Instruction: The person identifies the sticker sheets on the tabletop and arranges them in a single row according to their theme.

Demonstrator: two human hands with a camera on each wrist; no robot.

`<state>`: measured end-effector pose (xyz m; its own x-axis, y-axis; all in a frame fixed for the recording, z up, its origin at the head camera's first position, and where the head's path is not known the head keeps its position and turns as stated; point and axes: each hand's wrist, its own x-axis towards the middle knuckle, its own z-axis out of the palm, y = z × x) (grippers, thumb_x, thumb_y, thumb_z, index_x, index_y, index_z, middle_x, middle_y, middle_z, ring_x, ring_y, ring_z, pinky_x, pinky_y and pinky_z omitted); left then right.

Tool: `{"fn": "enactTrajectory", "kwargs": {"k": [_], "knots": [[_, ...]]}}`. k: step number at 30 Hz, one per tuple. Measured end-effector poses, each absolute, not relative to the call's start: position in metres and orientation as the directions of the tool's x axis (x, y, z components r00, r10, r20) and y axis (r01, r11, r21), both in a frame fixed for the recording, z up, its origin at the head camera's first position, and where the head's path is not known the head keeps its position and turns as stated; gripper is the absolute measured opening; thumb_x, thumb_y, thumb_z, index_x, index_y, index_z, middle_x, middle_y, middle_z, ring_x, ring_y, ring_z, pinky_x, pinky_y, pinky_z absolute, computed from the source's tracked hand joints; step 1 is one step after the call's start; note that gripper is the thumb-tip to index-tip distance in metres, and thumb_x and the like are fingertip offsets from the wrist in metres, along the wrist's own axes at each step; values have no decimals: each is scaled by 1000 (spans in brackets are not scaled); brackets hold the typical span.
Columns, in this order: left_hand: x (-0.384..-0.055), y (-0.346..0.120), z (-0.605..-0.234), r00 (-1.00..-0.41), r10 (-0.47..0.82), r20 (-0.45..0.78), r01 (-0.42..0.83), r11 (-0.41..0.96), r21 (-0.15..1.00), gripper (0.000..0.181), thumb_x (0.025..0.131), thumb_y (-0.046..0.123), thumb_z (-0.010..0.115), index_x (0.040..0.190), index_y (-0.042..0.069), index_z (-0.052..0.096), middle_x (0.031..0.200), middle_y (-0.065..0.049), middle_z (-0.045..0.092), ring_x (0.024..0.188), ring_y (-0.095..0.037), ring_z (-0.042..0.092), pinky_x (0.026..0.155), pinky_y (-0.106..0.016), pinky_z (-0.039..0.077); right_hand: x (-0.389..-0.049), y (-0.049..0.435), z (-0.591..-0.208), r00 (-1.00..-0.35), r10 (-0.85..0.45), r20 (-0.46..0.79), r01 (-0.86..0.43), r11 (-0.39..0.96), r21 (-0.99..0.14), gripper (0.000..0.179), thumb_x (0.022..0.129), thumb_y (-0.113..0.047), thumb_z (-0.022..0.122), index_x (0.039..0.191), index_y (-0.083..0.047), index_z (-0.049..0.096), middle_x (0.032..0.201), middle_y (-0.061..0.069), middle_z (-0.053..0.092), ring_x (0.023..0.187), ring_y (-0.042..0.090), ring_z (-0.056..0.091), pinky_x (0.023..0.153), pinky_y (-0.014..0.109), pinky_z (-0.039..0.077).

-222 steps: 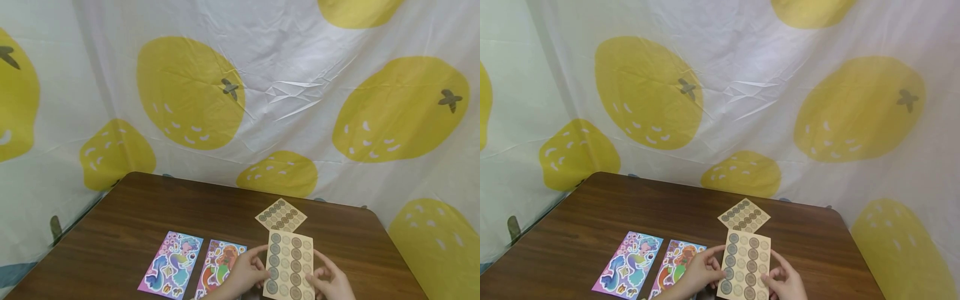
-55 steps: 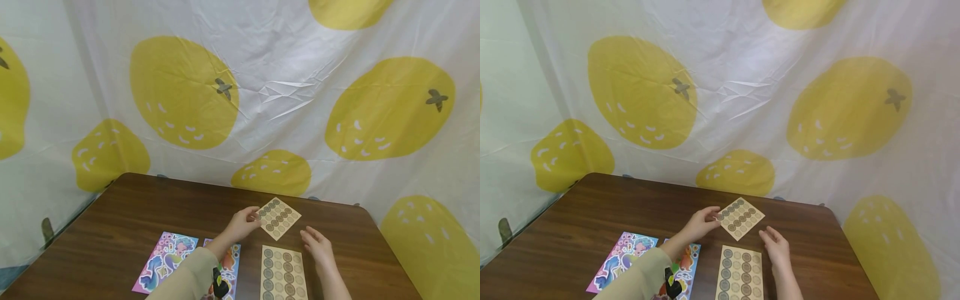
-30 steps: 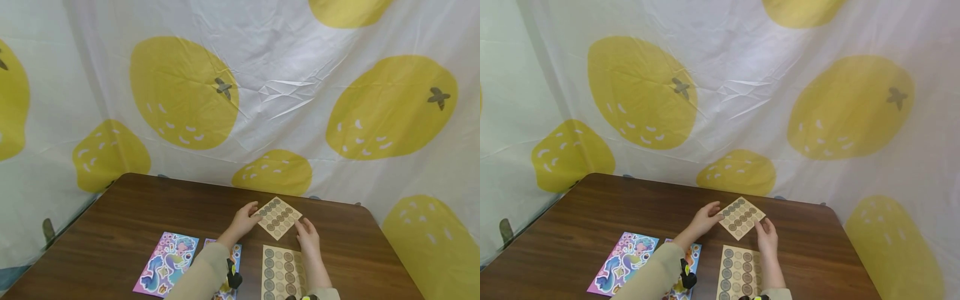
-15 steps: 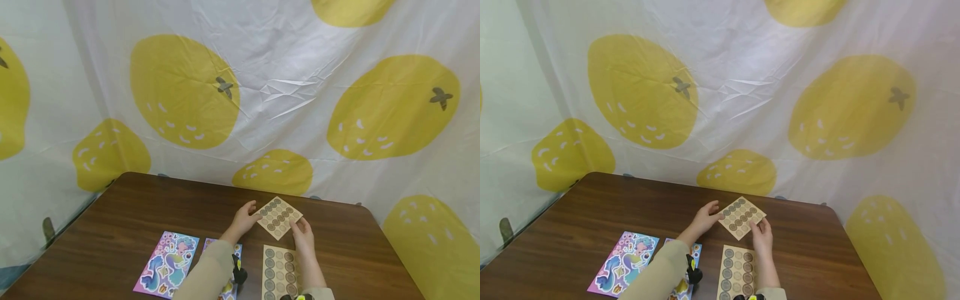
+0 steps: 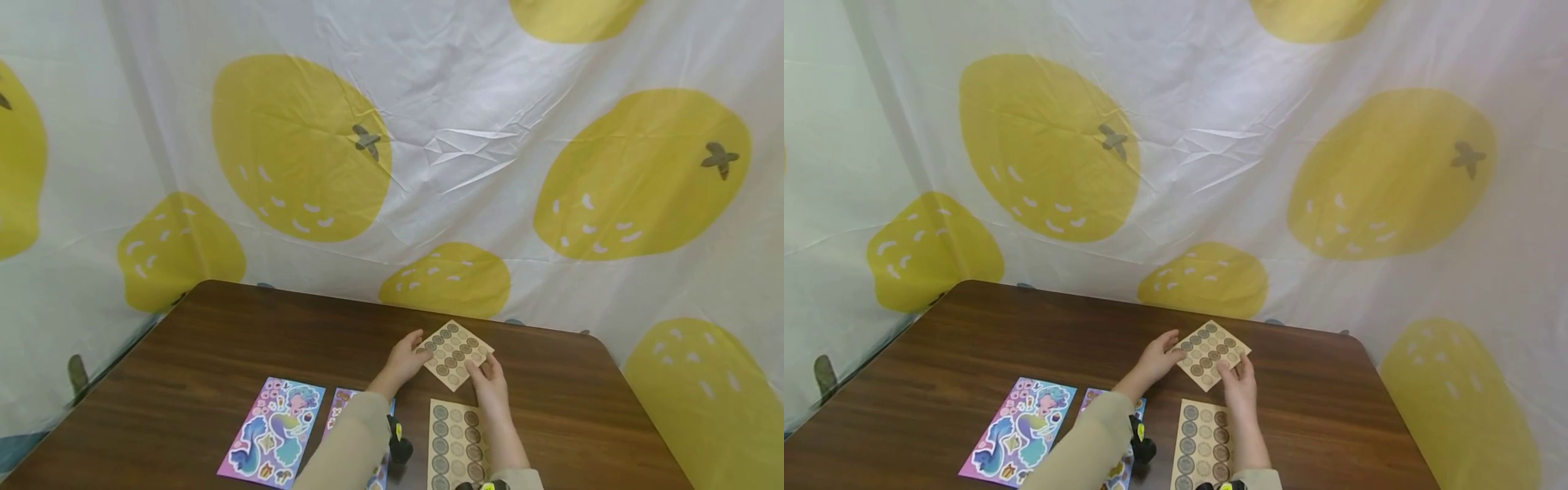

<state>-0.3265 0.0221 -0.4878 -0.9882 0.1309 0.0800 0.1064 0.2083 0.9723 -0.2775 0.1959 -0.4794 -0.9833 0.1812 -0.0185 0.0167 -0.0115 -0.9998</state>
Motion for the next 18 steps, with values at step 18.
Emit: {"fn": "enactTrajectory", "kwargs": {"k": [18], "knots": [[-323,25,-487,-988,136,70,100,225,969,57,90,15,64,140,-2,43,139,-24,45,128,-40,41,104,-49,36,-277,195,-477,-987,160,-22,16,-37,-999,72,98,-10,52,150,5,4,148,39,9,139,44,15,111,48,22]]}}
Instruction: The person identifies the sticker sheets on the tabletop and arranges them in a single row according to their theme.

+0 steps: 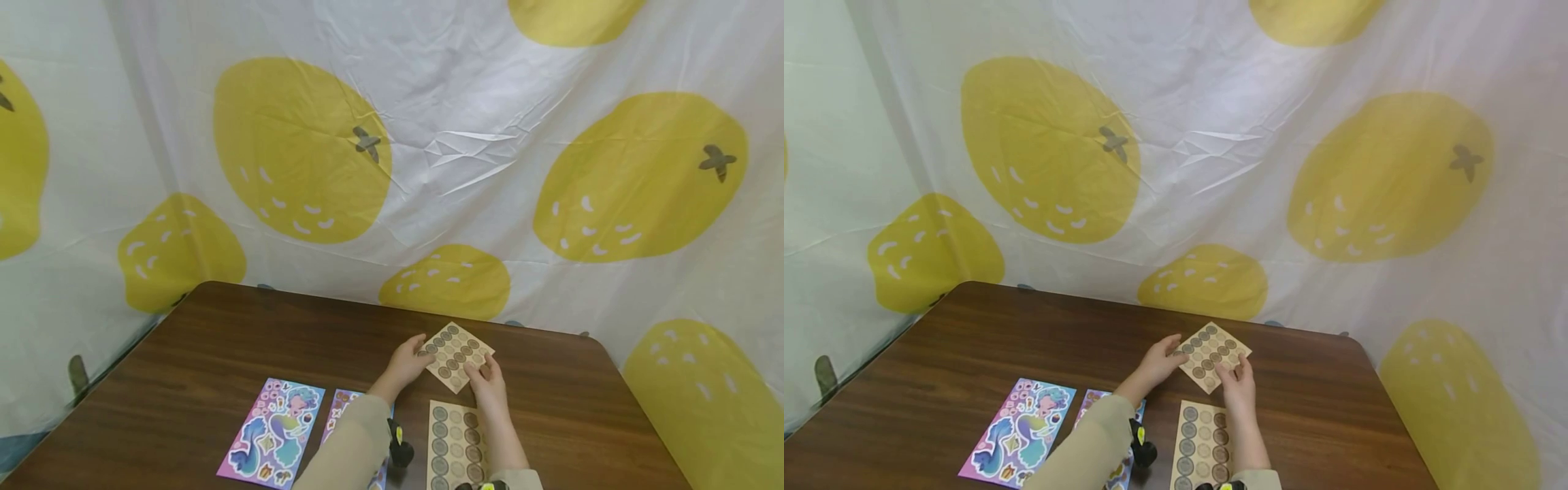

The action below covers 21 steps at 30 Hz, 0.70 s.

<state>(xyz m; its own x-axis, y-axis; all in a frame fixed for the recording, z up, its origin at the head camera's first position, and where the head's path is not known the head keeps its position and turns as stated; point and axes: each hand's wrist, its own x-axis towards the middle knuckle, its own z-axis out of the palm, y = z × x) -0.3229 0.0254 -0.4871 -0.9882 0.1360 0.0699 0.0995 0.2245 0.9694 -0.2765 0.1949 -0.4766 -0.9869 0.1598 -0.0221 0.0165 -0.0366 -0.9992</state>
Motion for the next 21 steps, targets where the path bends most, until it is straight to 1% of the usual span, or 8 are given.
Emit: {"fn": "enactTrajectory", "kwargs": {"k": [3,10,17,21], "knots": [[-323,26,-487,-988,134,70,99,223,970,56,90,14,64,139,-3,44,139,-24,46,128,-40,42,103,-49,37,-278,195,-477,-987,156,-28,19,-60,-998,72,98,-9,51,150,6,3,148,39,9,139,43,17,112,47,22],[-323,25,-488,-987,145,65,94,201,975,55,92,13,63,140,-4,43,138,-24,46,123,-38,47,97,-46,44,-280,197,-478,-985,163,-49,31,-114,-993,72,99,-9,50,150,5,0,149,38,9,138,43,18,111,47,23],[-324,26,-489,-987,135,85,109,179,978,53,91,14,64,137,-6,46,134,-26,49,118,-38,52,95,-45,46,-280,197,-480,-993,104,-46,22,-219,-975,74,100,-6,47,149,5,-6,146,38,14,136,45,23,111,48,23],[-324,28,-489,-987,129,95,116,166,979,51,90,12,64,135,-8,48,130,-28,52,116,-39,53,95,-45,46,-281,197,-482,-996,84,-43,19,-268,-963,74,100,-5,46,149,5,-8,147,38,13,136,44,23,111,47,23]]}}
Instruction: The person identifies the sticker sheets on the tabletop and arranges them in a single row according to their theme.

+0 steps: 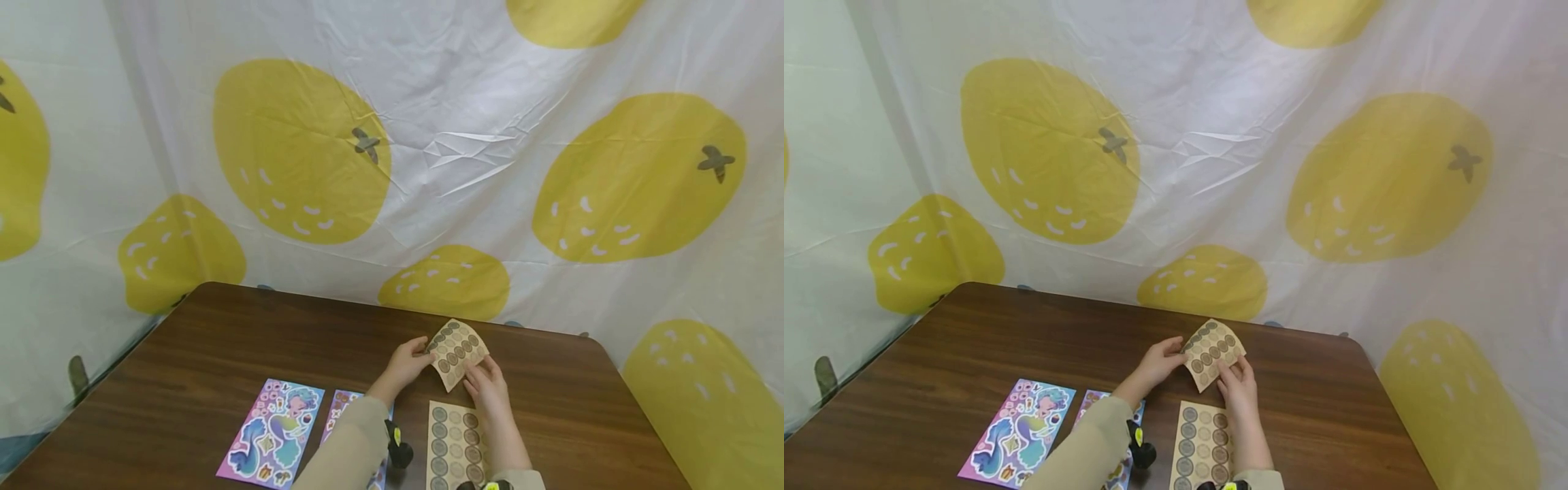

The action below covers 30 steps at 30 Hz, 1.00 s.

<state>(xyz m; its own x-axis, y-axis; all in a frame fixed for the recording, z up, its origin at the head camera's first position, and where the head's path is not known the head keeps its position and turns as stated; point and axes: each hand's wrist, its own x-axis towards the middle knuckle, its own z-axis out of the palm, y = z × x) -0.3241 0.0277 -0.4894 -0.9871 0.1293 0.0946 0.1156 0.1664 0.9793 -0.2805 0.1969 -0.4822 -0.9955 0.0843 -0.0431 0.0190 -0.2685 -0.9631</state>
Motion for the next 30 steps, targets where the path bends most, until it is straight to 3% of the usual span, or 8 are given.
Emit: {"fn": "enactTrajectory", "kwargs": {"k": [6,14,23,30], "knots": [[-323,29,-490,-986,148,79,100,139,985,52,91,13,62,137,-6,45,128,-28,53,120,-38,51,97,-45,44,-281,197,-482,-997,62,-46,25,-303,-953,73,101,-7,45,149,3,-8,147,37,16,136,43,24,111,47,24],[-323,28,-493,-984,146,99,118,132,984,57,90,12,64,140,-5,42,120,-27,59,110,-35,58,92,-43,48,-280,196,-480,-996,52,-71,48,-354,-934,67,102,-6,40,150,3,-6,149,32,15,135,43,25,110,46,26],[-318,26,-492,-979,159,131,143,68,987,57,88,5,64,138,-9,41,118,-27,60,108,-36,59,92,-42,48,-280,198,-483,-997,24,-74,58,-400,-915,64,104,-10,37,149,6,-6,147,38,8,135,45,21,111,48,23],[-312,24,-487,-975,171,139,141,-3,990,57,87,0,64,137,-13,40,118,-32,58,107,-39,59,87,-40,52,-279,197,-483,-998,13,-65,55,-393,-918,62,104,-9,35,148,7,-5,147,38,13,134,43,21,111,46,23]]}}
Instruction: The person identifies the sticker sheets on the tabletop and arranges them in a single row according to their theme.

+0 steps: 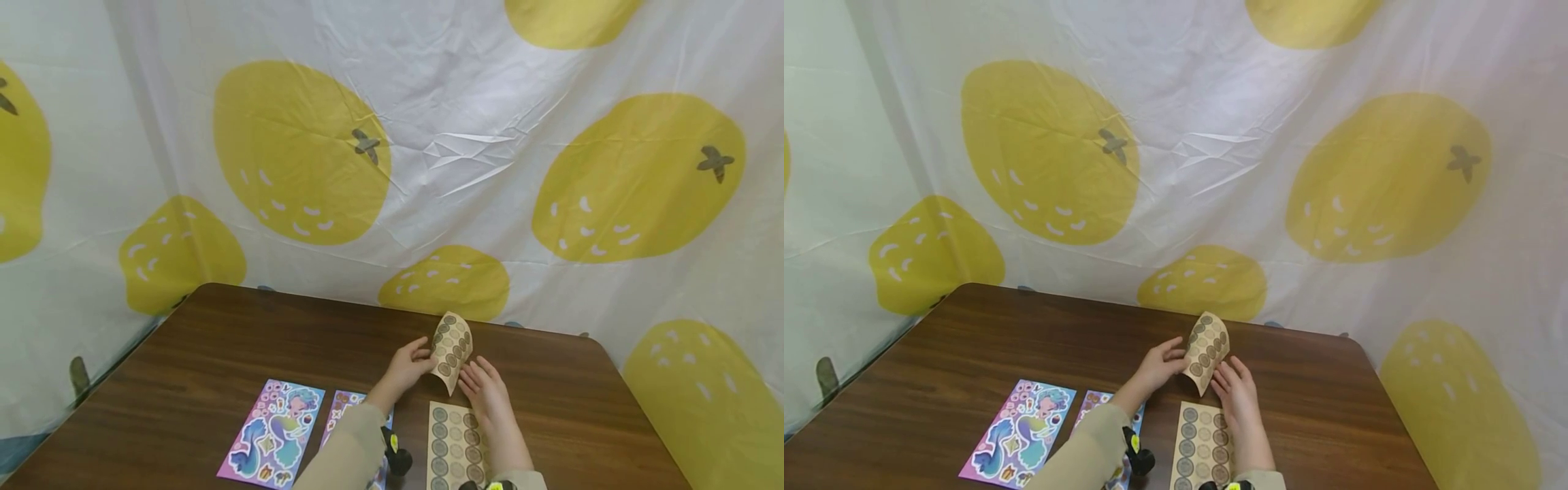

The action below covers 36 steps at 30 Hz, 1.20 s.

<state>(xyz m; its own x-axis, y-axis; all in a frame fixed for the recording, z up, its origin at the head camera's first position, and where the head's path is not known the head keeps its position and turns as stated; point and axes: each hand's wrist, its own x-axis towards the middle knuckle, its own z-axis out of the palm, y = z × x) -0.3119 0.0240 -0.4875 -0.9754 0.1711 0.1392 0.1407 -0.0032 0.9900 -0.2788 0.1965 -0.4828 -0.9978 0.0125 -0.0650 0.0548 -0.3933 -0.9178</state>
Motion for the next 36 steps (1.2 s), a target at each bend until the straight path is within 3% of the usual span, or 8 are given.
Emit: {"fn": "enactTrajectory", "kwargs": {"k": [5,14,20,31,36], "knots": [[-313,25,-489,-974,177,143,139,-37,990,58,87,-1,64,137,-14,39,119,-33,57,107,-39,58,84,-37,53,-278,195,-482,-998,-1,-62,58,-361,-931,63,103,-7,36,149,6,-5,147,37,13,135,45,20,112,49,20],[-312,25,-491,-974,156,163,159,-37,987,65,81,0,70,138,-10,41,119,-29,58,100,-35,60,82,-36,53,-275,190,-482,-996,90,27,-43,-182,-982,70,95,-8,56,147,9,12,139,37,31,124,37,43,96,29,44],[-311,27,-490,-971,150,186,185,-18,982,65,82,3,71,139,-9,41,119,-25,59,102,-36,59,82,-37,53,-275,189,-479,-985,169,34,-42,-44,-998,66,93,-8,61,145,6,24,136,35,40,124,40,44,91,27,45],[-305,30,-487,-965,134,225,223,-34,974,64,81,0,71,138,-10,42,115,-23,61,100,-37,60,79,-36,54,-271,192,-473,-972,232,27,-25,9,-1000,62,92,-6,62,144,4,30,136,28,45,123,32,45,89,19,43],[-303,31,-488,-966,121,227,227,-20,974,65,80,1,73,137,-9,44,112,-21,62,97,-35,61,77,-34,54,-269,193,-471,-963,266,42,-35,29,-999,60,91,-2,63,142,5,34,134,28,47,117,29,52,82,14,46]]}}
